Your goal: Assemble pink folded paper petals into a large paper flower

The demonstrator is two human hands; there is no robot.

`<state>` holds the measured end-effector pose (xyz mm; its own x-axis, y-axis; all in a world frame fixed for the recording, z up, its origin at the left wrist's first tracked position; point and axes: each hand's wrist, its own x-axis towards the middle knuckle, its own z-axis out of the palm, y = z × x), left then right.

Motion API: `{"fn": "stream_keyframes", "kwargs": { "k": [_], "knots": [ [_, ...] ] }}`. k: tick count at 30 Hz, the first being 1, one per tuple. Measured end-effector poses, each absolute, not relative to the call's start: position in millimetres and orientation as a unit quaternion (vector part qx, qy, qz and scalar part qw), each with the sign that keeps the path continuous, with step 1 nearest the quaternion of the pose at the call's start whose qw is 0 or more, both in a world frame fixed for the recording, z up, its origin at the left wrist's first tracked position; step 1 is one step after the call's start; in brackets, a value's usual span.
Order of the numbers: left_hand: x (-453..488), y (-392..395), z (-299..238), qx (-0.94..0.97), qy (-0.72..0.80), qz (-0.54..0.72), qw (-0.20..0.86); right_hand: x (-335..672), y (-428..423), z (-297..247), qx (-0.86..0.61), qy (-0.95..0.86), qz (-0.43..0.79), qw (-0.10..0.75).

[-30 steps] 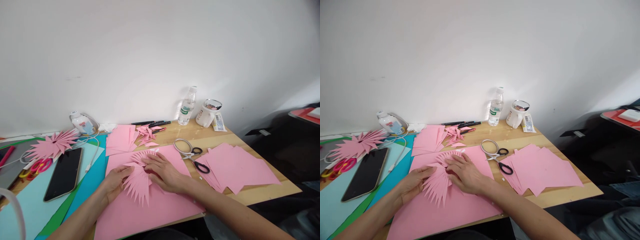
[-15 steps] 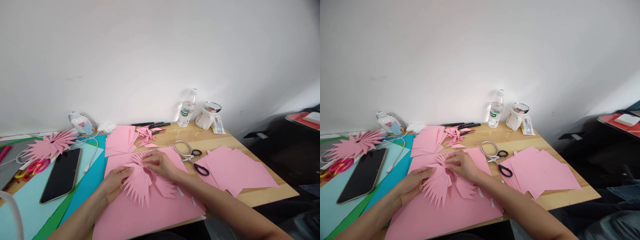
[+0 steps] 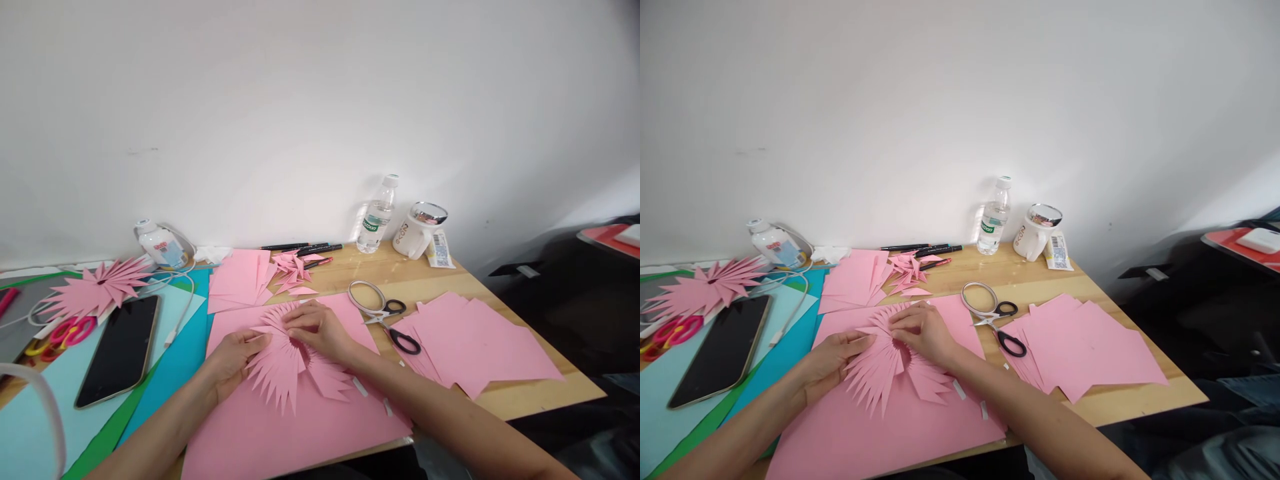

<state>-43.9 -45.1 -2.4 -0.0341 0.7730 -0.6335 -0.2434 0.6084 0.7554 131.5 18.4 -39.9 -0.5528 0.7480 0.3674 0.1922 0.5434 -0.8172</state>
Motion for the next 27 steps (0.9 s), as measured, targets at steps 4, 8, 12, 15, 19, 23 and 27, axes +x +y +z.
{"fn": "stream_keyframes", "kwargs": {
  "k": [4, 8, 12, 15, 19, 23, 27],
  "knots": [
    [-42, -44, -1, 0.216, 0.622, 0.382, 0.649, 132, 19, -38, -0.281, -0.818, 0.360, 0.351],
    [-40, -43, 2, 0.230, 0.637, 0.373, 0.634, 134, 19, -37, -0.277, -0.821, 0.355, 0.350],
    [-39, -42, 3, 0.272, 0.654, 0.356, 0.610, 134, 20, -38, -0.277, -0.818, 0.363, 0.350],
    [-40, -43, 0, 0.320, 0.667, 0.364, 0.566, 135, 21, -37, -0.265, -0.827, 0.358, 0.343],
    [-37, -46, 2, 0.398, 0.721, 0.363, 0.436, 136, 21, -33, -0.252, -0.836, 0.346, 0.343],
    [-35, -49, 7, 0.468, 0.748, 0.357, 0.307, 140, 21, -30, -0.232, -0.851, 0.327, 0.340],
    [-36, -51, 4, 0.516, 0.765, 0.301, 0.240, 144, 21, -30, -0.214, -0.869, 0.303, 0.328]
  ]
}}
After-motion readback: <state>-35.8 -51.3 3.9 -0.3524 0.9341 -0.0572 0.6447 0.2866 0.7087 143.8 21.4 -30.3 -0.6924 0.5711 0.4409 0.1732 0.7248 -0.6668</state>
